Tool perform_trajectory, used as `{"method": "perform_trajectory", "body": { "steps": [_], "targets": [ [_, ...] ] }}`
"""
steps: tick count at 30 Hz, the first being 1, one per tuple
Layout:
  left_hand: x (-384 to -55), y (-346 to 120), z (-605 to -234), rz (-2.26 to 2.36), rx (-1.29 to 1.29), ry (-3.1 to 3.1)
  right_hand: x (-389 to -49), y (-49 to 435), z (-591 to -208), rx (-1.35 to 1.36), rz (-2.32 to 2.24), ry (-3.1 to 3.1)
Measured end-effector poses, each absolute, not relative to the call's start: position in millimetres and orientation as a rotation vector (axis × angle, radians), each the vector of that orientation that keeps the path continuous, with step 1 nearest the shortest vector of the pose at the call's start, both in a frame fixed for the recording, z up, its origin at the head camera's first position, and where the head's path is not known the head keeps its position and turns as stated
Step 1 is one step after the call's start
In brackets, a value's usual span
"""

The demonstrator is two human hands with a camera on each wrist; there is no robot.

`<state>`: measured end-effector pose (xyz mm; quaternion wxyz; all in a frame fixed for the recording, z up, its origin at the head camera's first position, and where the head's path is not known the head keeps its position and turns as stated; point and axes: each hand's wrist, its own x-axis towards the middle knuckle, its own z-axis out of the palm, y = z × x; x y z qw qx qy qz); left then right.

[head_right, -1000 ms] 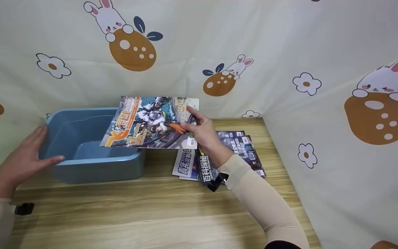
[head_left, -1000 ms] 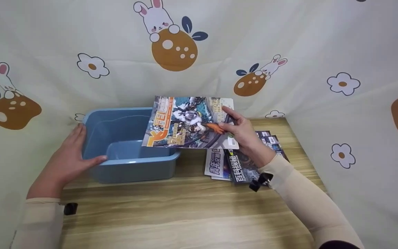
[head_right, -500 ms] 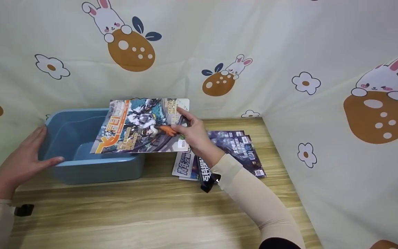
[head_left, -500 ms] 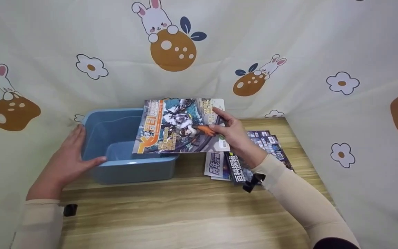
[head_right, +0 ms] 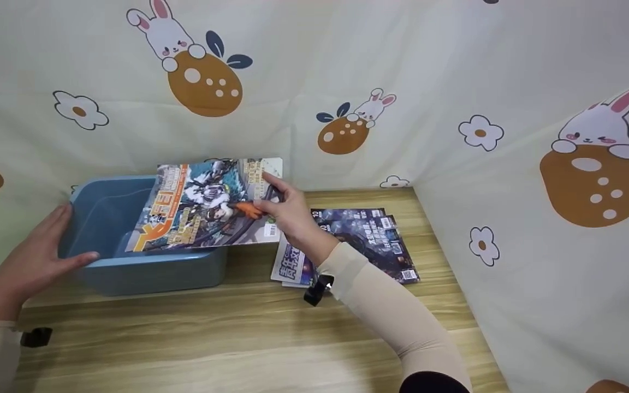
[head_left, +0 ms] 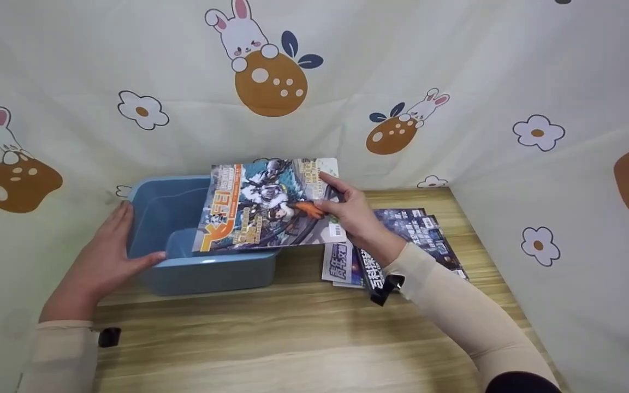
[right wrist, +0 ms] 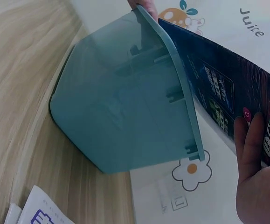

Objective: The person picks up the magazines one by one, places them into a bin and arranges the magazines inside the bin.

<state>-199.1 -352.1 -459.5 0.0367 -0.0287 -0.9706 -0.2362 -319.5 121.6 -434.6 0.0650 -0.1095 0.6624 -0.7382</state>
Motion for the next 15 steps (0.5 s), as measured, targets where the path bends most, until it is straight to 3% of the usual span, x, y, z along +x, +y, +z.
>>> {"method": "perform_trajectory", "body": {
  "steps": [15],
  "targets": [
    [-198, -352, -459, -0.721, -0.093, -2.978, -317, 101, -438, -0.308, -2.185, 1.992]
  ]
}}
